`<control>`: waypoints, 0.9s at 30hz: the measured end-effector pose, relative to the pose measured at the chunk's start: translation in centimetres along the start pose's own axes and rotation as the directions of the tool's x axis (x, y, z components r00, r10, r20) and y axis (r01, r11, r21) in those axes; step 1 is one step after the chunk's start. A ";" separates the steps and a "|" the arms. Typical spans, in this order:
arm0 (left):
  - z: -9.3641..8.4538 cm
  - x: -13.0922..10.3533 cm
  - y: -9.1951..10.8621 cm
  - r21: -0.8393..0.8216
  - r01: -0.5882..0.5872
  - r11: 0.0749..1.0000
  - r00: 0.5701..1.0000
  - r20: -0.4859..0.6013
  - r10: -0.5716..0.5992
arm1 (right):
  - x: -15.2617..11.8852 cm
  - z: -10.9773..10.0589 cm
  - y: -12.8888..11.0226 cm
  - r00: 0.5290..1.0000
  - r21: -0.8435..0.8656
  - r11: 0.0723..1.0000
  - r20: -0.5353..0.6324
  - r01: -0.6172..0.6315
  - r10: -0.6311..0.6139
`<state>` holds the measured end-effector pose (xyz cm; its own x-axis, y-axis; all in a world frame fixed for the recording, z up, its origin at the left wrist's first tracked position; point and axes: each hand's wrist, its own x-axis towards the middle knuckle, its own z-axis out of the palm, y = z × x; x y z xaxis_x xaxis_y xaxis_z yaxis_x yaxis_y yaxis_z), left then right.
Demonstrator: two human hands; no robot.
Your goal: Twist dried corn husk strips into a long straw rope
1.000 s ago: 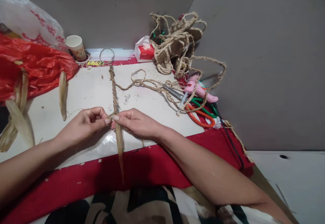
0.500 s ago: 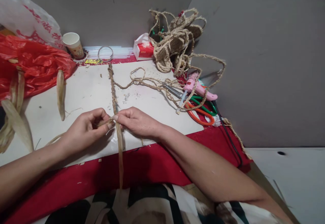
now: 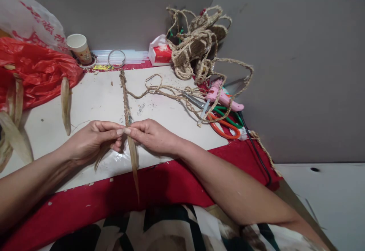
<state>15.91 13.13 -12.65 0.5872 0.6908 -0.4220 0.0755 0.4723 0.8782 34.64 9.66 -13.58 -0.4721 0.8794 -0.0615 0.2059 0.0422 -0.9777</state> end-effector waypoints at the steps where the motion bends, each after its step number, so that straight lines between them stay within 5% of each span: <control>1: 0.0 -0.1 0.1 0.031 -0.012 0.999 1.000 -0.013 0.013 | 0.0 0.0 0.0 1.000 -0.029 1.000 -0.008 0.007 -0.007; 5: 0.4 -0.5 0.8 0.198 -0.066 0.978 0.997 -0.031 0.074 | 0.0 0.1 -0.3 0.999 -0.092 0.995 -0.011 -0.032 0.031; 12: 0.7 -0.9 1.4 0.382 -0.092 0.919 0.994 -0.025 0.110 | 0.1 0.1 -0.7 0.987 0.077 0.985 0.052 -0.154 0.150; 22: 1.7 -1.5 2.3 0.369 0.007 0.929 0.990 -0.133 0.046 | 0.4 3.1 -0.4 0.934 0.359 0.901 -0.161 -0.244 0.318; 27: 2.9 -1.9 2.6 0.312 0.054 0.949 0.978 -0.209 0.013 | 0.1 3.1 -1.3 0.939 0.569 0.777 -0.025 -0.270 0.344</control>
<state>17.39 11.45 -8.93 0.4065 0.7963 -0.4480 0.3546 0.3144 0.8806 31.63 8.22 -12.95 -0.3505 0.8519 -0.3890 -0.2002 -0.4739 -0.8575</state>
